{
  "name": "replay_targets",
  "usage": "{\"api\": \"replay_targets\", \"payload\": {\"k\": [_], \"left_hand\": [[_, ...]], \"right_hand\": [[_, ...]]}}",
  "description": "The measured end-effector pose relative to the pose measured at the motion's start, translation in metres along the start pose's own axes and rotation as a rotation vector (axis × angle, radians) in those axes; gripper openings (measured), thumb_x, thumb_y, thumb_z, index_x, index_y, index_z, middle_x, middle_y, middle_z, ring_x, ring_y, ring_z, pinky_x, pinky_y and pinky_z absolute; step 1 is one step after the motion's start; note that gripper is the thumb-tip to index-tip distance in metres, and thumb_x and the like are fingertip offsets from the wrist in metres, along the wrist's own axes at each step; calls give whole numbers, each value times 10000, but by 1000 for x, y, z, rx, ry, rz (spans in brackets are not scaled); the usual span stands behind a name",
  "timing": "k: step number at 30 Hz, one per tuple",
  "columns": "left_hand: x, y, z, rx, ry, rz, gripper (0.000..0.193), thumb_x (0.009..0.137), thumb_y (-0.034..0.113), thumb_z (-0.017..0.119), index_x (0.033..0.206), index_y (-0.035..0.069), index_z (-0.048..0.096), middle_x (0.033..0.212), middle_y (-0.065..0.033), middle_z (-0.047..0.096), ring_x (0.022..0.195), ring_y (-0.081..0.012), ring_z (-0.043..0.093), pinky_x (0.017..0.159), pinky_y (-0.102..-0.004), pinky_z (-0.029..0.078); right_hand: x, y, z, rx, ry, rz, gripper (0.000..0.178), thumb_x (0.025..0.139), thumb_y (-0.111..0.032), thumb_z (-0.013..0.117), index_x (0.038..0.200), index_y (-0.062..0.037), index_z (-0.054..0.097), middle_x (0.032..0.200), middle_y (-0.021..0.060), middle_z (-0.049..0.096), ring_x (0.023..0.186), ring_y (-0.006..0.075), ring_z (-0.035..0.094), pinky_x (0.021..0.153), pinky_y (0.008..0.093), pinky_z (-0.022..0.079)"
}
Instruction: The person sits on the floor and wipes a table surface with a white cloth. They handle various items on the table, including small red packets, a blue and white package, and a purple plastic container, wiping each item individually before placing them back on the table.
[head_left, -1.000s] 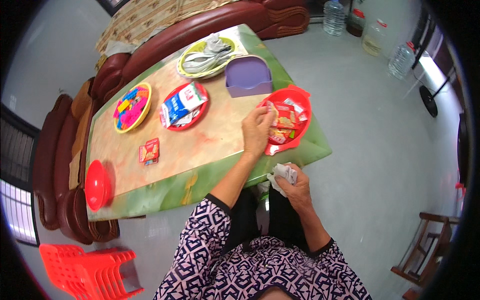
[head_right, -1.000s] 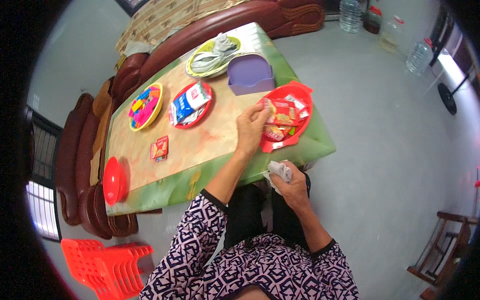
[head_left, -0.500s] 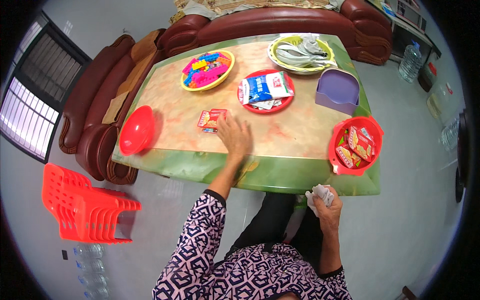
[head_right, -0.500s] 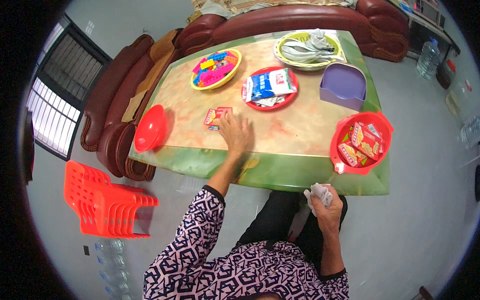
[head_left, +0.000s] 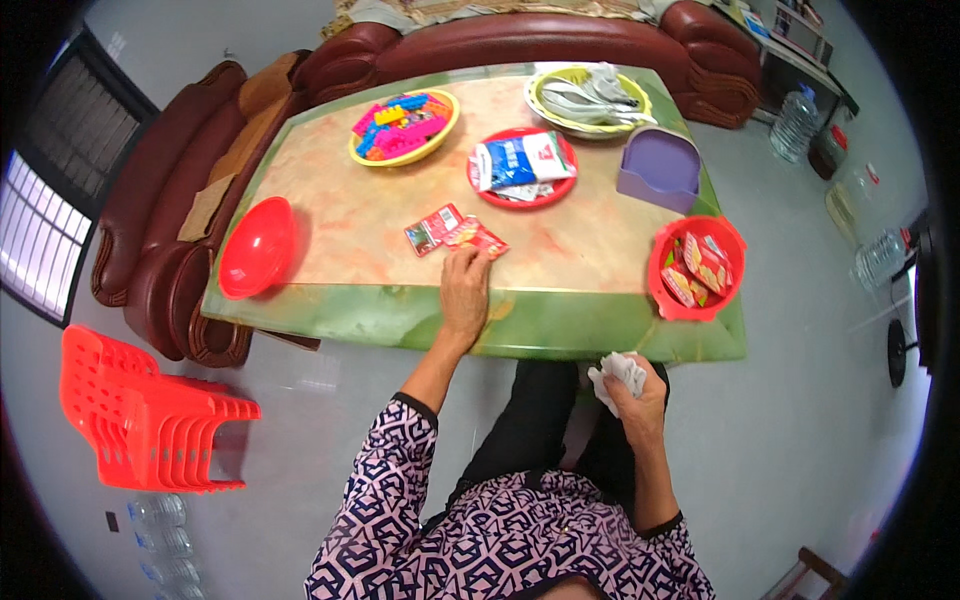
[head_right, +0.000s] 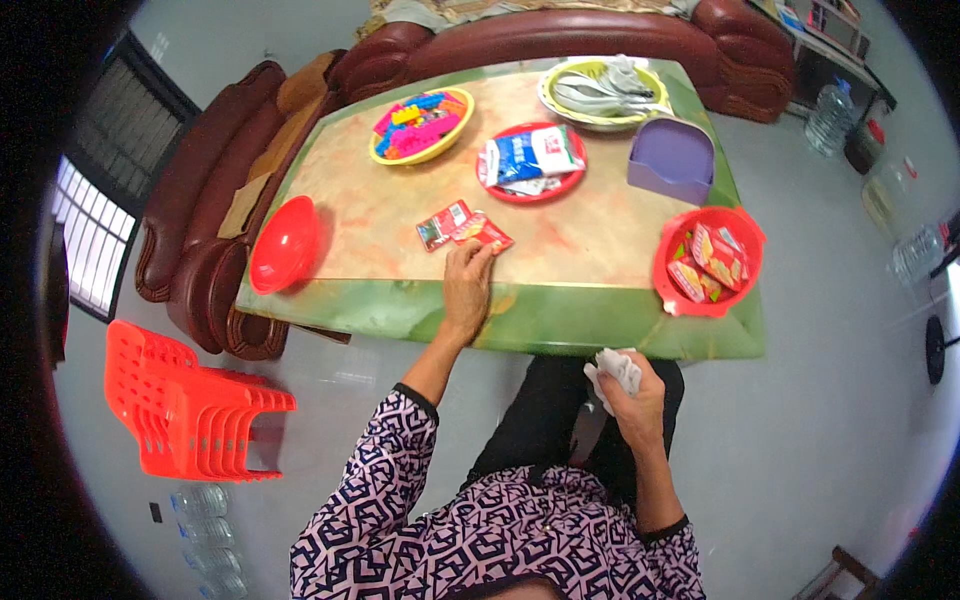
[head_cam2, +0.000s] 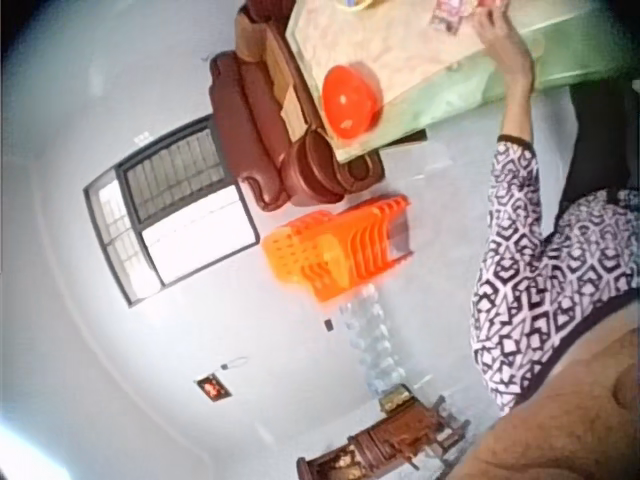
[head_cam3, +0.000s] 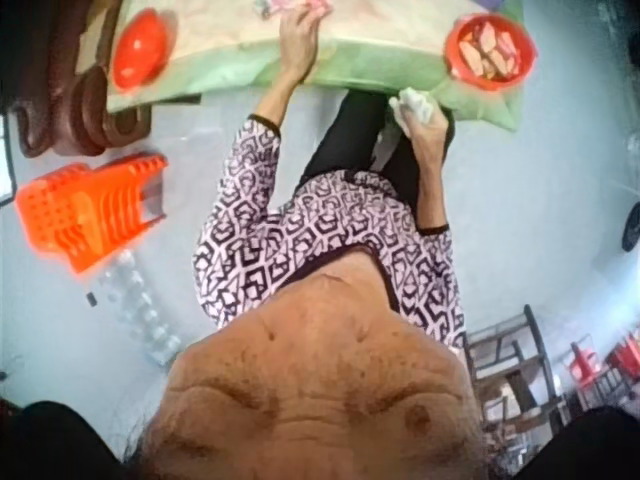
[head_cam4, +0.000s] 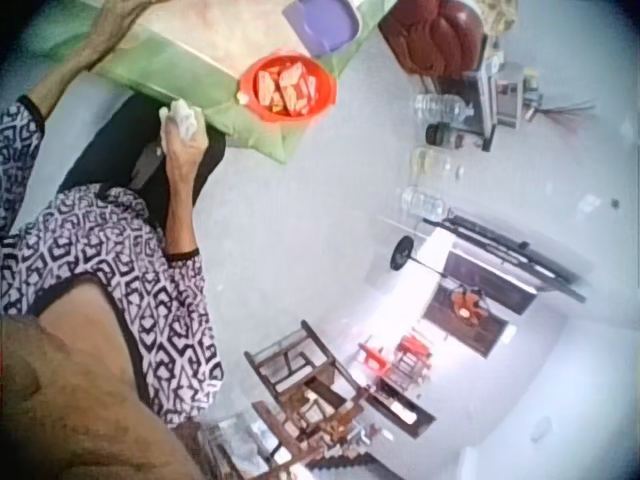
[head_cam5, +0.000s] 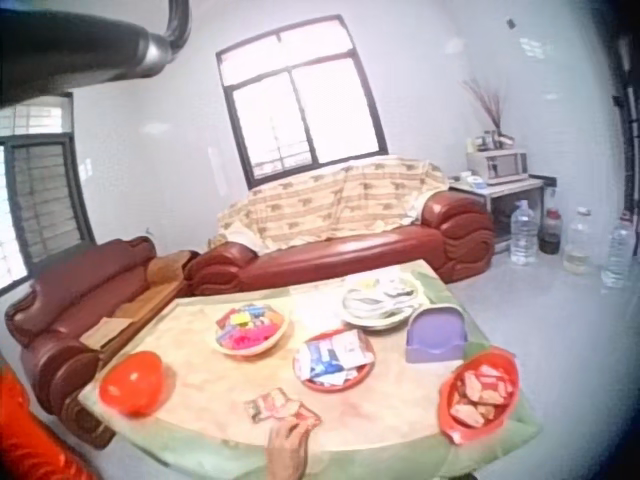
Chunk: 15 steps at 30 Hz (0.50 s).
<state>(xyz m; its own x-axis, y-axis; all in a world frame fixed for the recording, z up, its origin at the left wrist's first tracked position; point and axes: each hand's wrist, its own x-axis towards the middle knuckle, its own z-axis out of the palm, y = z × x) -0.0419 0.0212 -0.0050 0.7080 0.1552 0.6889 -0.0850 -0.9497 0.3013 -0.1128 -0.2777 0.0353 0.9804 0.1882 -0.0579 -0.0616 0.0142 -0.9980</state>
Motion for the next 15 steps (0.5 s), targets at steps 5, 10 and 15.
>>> {"api": "replay_targets", "payload": {"k": [5, 10, 15], "left_hand": [[-42, 78, -21, -266, -127, 125, 274, 770, 15, 663, 1044, 33, 659, 1019, -129, 589, 960, -306, 565, 814, -394, 483], [-71, 107, -31, -423, -190, 180, 301, 746, -18, 673, 1042, 40, 671, 1054, -124, 613, 1018, -300, 593, 864, -387, 495], [-91, 92, -22, -425, -200, 184, 301, 742, -24, 660, 1035, 42, 675, 1063, -97, 630, 1037, -287, 604, 875, -372, 501]], "right_hand": [[8, -17, -3, -2, 68, -2, 238, 876, -128, 647, 1074, -11, 587, 862, 12, 635, 724, 71, 573, 617, 226, 474], [41, -8, -2, -455, 5, -524, 280, 902, -183, 573, 1142, -40, 579, 1131, 152, 557, 1043, 299, 516, 915, 396, 405], [59, 22, 31, -705, -224, -752, 344, 783, -78, 602, 1126, -78, 619, 1156, 110, 571, 1087, 320, 486, 908, 415, 396]]}}
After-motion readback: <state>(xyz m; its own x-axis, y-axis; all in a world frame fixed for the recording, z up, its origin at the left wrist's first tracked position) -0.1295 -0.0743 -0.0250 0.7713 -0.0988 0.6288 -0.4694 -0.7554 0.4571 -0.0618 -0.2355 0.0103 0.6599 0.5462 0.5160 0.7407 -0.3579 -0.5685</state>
